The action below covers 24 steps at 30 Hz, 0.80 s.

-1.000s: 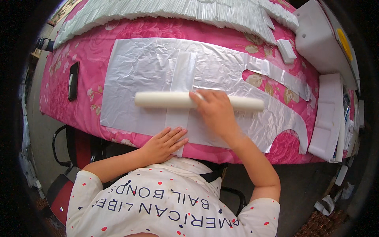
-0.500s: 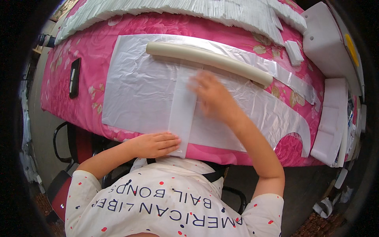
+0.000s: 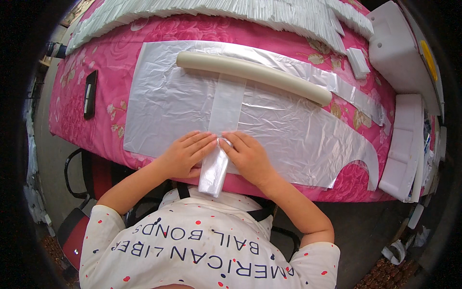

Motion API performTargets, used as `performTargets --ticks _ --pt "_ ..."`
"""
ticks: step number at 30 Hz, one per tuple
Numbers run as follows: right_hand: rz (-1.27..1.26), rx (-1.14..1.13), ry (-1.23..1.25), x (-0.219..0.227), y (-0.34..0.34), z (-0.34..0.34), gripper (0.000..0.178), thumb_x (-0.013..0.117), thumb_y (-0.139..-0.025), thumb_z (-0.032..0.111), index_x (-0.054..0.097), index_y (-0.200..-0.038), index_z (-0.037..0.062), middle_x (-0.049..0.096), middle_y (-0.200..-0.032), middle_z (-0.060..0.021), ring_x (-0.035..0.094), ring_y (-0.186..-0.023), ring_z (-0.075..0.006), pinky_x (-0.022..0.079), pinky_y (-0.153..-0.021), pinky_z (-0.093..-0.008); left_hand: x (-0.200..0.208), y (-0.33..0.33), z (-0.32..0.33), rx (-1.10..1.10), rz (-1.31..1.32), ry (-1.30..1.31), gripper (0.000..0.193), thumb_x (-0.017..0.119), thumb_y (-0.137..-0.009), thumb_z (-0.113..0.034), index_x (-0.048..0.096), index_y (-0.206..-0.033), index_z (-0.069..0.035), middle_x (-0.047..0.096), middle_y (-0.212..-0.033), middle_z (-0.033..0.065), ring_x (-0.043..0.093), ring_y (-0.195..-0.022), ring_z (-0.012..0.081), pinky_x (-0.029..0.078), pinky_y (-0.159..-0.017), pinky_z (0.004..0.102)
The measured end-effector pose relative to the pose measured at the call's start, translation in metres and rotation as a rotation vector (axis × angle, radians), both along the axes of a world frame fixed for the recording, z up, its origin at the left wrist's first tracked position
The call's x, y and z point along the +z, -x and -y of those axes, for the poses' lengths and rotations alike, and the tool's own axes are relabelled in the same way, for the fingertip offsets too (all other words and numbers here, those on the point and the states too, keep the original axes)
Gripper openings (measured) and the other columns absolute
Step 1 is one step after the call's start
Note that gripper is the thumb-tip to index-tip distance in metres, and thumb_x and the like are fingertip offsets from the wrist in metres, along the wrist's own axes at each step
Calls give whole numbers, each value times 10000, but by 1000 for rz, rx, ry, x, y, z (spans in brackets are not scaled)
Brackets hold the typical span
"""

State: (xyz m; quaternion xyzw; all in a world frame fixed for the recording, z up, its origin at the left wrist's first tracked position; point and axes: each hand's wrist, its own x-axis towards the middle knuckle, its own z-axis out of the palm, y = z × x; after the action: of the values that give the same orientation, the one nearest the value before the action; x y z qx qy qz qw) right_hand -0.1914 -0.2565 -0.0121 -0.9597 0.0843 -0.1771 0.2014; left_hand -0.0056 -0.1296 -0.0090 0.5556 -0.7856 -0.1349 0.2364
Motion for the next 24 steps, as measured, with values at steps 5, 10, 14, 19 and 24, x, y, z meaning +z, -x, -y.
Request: performTargets --ticks 5,10,14,19,24 --pt "8 -85 -171 8 0 6 257 596 -717 81 638 -970 60 634 -914 -80 597 -795 -229 498 -682 -353 2 2 10 98 -106 -19 554 602 -682 -123 488 -1207 10 582 -1119 155 570 -991 293 436 -860 380" --pt "-186 -379 -687 18 -17 24 142 594 -802 132 655 -835 8 605 -636 -84 592 -578 -181 467 -567 -301 20 1 30 398 -359 -449 410 527 -832 -99 466 -1218 25 600 -1048 187 597 -816 352 476 -732 383" --pt "-344 -547 -1055 25 -31 38 239 586 -831 181 640 -764 -41 608 -608 -81 604 -542 -134 444 -520 -270 23 5 40 521 -561 -249 509 551 -821 -130 400 -1282 23 509 -1194 207 530 -1004 361 417 -868 405" --pt "-462 -552 -1182 22 -37 52 256 602 -831 207 641 -755 -35 602 -607 -74 607 -513 -136 434 -480 -273 2 18 36 224 63 -54 663 576 -801 -189 282 -1353 32 292 -1407 196 279 -1303 344 238 -1062 424" --pt "-550 -568 -1111 29 -40 50 233 631 -808 211 637 -842 -20 632 -723 -102 646 -644 -164 463 -517 -291 -12 24 35 261 127 -117 677 575 -791 -229 295 -1342 47 271 -1420 197 256 -1326 315 221 -1076 414"
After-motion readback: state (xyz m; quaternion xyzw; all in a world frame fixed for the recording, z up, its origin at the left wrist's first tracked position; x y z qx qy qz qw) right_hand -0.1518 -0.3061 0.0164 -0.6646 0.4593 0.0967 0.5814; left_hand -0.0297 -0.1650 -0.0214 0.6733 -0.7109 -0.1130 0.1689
